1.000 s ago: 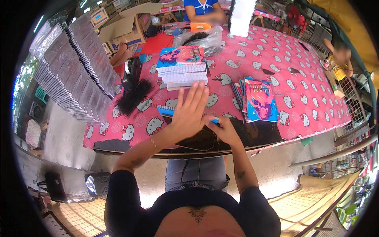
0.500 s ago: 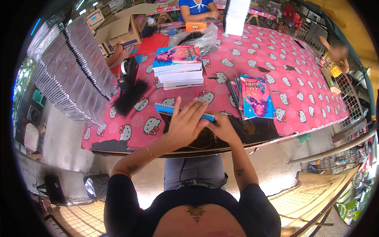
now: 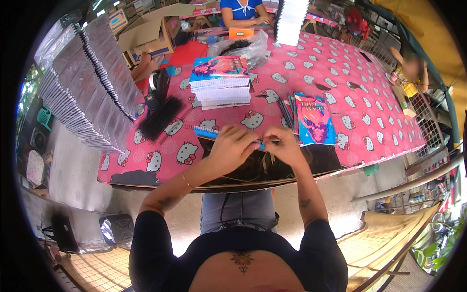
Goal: The person is manually threading plastic spiral coils through the pre-punched holes of notebook stacks and bending the ends by hand to secure them.
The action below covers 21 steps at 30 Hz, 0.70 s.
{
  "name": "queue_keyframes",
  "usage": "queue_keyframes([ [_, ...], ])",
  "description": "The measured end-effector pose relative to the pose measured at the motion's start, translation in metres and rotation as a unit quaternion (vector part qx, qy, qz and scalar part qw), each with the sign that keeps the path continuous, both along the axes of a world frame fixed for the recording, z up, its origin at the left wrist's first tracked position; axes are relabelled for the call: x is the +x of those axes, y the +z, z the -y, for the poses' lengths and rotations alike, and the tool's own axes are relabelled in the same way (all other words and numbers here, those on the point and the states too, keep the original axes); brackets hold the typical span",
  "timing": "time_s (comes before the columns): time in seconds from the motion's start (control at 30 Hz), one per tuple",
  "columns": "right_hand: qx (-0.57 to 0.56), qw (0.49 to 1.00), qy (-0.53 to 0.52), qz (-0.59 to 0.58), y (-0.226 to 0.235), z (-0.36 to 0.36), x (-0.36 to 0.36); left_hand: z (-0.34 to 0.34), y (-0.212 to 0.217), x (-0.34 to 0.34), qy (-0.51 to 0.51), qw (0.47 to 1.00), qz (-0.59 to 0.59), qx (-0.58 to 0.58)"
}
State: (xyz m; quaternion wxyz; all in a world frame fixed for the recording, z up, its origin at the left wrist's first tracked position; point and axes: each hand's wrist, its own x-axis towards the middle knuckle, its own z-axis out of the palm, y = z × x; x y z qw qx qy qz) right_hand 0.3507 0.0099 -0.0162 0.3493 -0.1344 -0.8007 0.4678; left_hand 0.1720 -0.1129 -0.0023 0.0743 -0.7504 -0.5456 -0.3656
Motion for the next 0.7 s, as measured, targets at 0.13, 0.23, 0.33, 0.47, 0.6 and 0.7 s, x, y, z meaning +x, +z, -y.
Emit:
queue_keyframes([
  [0.13, 0.121, 0.974, -0.189, -0.023, -0.001, 0.028, -0.015, 0.009, 0.007, 0.003, -0.006, 0.999, -0.019, 0.029],
  [0.23, 0.144, 0.957, -0.25, -0.04, 0.001, 0.045, -0.017, 0.008, 0.02, -0.015, -0.042, 0.999, -0.001, -0.01],
  [0.33, 0.176, 0.957, -0.191, -0.127, 0.035, 0.1, 0.002, 0.02, 0.085, -0.012, -0.008, 0.968, 0.244, 0.066],
  [0.47, 0.105, 0.943, -0.237, -0.208, 0.049, 0.116, -0.002, 0.036, 0.119, 0.034, -0.25, 0.957, 0.145, 0.033],
  [0.6, -0.039, 0.937, -0.322, -0.13, 0.05, 0.026, 0.07, -0.039, 0.091, -0.039, -0.032, 0.992, 0.089, 0.085],
  [0.7, 0.237, 0.886, -0.397, 0.019, 0.07, -0.03, 0.115, -0.092, 0.049, -0.126, 0.1, 0.989, -0.03, 0.107],
])
